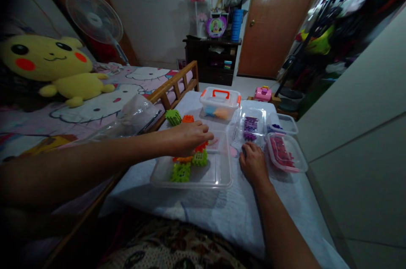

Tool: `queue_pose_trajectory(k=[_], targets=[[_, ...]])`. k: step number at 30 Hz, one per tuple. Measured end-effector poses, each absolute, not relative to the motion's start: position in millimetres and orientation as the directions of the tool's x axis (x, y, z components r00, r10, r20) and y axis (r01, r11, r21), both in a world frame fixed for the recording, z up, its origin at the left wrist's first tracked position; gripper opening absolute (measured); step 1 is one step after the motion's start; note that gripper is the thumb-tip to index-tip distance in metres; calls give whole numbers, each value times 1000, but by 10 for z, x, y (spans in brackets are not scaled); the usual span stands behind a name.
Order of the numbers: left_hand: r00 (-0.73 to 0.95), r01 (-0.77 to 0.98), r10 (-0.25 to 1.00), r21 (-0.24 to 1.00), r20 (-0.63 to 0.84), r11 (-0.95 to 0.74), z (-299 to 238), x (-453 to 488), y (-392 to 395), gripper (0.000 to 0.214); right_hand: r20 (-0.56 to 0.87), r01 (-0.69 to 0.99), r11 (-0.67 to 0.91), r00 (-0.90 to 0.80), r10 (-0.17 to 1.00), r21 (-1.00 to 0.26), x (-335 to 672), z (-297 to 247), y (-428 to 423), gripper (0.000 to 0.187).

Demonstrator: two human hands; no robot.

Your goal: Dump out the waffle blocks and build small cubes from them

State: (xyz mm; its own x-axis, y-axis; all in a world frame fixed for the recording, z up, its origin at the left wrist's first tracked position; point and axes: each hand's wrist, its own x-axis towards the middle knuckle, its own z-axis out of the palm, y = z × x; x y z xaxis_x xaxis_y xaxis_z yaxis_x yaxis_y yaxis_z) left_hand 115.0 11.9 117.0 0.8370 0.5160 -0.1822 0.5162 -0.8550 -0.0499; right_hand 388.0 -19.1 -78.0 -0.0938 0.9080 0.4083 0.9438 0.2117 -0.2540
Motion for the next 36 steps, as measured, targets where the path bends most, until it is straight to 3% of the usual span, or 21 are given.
queue_pose_trajectory(k=[7,11,21,29,32,36], targets=[[853,464,417,90,-315,-881,935,1313,-78,39,415,939,223,-99,905,-263,3862,-748,-199,29],[825,458,384,94,-414,-884,695,1376,-96,38,414,940,218,-94,905,-261,3857,-741,-202,29],[871,430,369,142,-323,-891,575,1451,-119,42,404,938,208,-83,911,-278,3867,-761,-197,29],[852,480,332,352,-404,-803,535,1438,-31,59,401,942,207,-87,912,-264,3876,-769,-193,29],[851,478,346,310,-396,-822,504,1423,-91,48,407,940,212,-89,909,-268,3879,-768,-192,29],[847,447,361,154,-391,-881,476,1420,-180,29,393,940,207,-88,915,-271,3868,-745,-198,30]])
